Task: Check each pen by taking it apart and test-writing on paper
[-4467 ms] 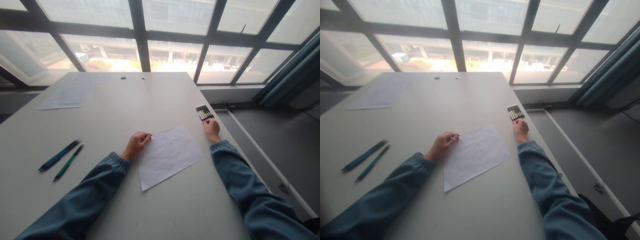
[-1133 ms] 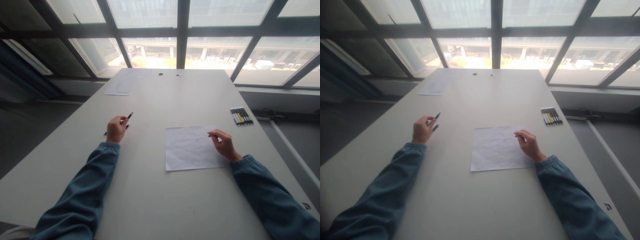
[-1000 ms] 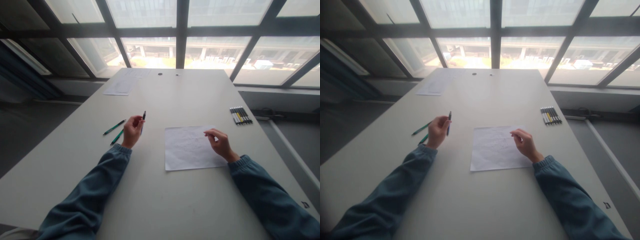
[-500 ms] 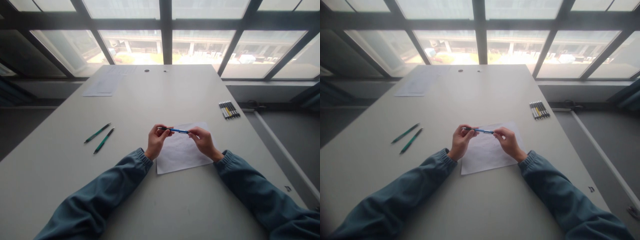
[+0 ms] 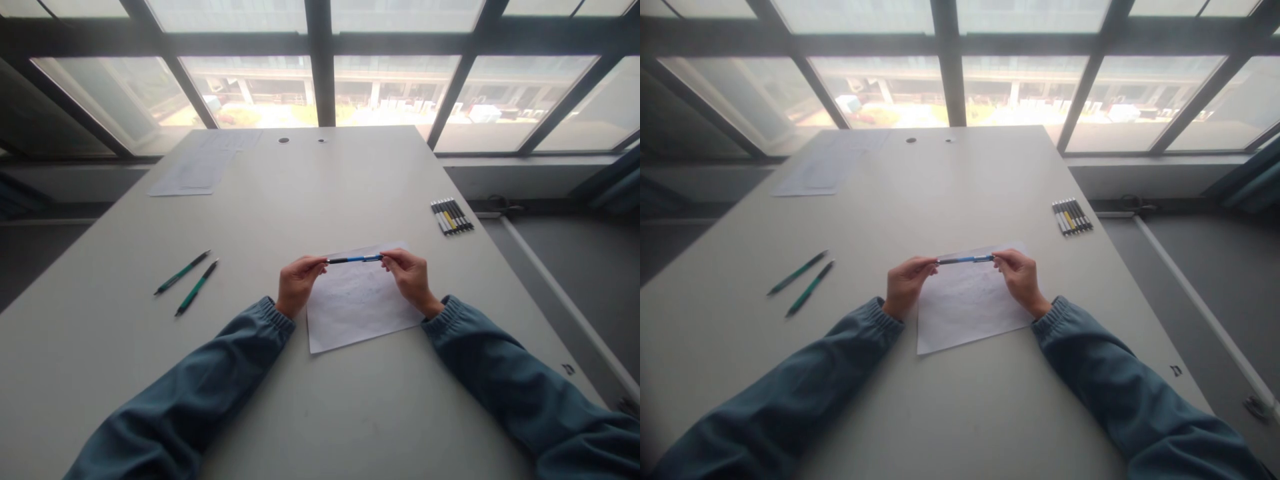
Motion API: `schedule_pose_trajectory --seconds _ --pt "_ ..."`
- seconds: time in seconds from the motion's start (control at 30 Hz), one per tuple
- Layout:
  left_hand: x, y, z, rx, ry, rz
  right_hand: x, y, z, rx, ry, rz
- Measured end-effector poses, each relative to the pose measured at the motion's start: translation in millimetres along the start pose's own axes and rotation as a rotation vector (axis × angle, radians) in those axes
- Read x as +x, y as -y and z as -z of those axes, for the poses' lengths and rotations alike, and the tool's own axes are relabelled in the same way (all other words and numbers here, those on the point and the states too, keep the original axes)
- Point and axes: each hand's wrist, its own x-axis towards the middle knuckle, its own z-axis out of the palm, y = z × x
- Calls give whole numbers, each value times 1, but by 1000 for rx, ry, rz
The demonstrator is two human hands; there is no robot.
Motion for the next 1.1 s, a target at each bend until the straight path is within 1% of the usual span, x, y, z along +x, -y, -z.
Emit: schedule_pose_trajectory --seconds 0.1,0.27,0.47,0.77,1.1 --pt "1 4 1 -6 -40 48 0 -1 0 11 0 -47" --pt "1 6 1 14 -42 60 0 -4 -2 45 -61 -104" --pt "1 8 2 33 -53 55 -2 -7 -4 37 -53 -73" --pt "1 8 3 66 -49 23 -2 -10 -3 41 -61 -81" --pt "1 9 3 70 -43 12 -3 -6 -4 54 -60 -80"
